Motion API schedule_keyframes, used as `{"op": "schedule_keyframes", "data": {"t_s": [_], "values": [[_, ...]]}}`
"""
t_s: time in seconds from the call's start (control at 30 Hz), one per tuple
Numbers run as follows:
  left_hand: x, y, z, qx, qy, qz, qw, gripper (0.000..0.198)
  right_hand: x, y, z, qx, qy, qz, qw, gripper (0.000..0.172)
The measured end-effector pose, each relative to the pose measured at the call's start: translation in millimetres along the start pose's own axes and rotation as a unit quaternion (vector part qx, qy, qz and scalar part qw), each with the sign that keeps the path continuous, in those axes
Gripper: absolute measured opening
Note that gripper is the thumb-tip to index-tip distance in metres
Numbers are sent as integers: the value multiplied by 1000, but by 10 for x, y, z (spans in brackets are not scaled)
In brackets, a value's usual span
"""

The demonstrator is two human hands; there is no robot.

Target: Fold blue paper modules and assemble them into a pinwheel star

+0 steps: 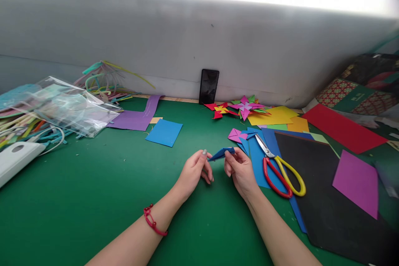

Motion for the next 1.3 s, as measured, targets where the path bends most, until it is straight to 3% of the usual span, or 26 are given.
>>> {"op": "schedule_keyframes", "data": {"t_s": [0.17,0.4,0.57,0.67,0.77,0.93,1.03,1.13,1.3], "values": [[19,27,15,-23,30,-23,999,43,71,55,-26,-14,22,-45,999,20],[34,-16,5,-15,43,-43,998,27,186,92,-86,-23,74,-129,989,22],[12,-12,16,-9,35,-41,998,22,178,58,-69,-4,83,-59,995,31],[73,-12,3,-15,58,-16,998,23,138,13,-44,20,61,-21,998,26],[121,-23,-16,-21,71,1,997,23,129,6,-40,29,49,-55,997,21],[47,-18,-6,-15,38,22,999,36,248,17,-69,36,106,-103,988,20],[9,5,1,-13,35,4,999,42,206,-7,-69,61,100,-70,991,22],[-23,-8,-5,1,21,-15,1000,41,128,-11,-74,88,91,29,992,19],[-41,-27,120,3,-46,74,996,36,232,169,-144,56,213,179,959,23]]}}
Point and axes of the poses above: each hand's wrist, its own z-axis towards the middle knuckle, its own x-axis out of the palm, y = z × x, the point moved 9 cm from there along z, towards the middle knuckle, and after that the axes turned 15 degrees about -z, right-handed, at the moved point
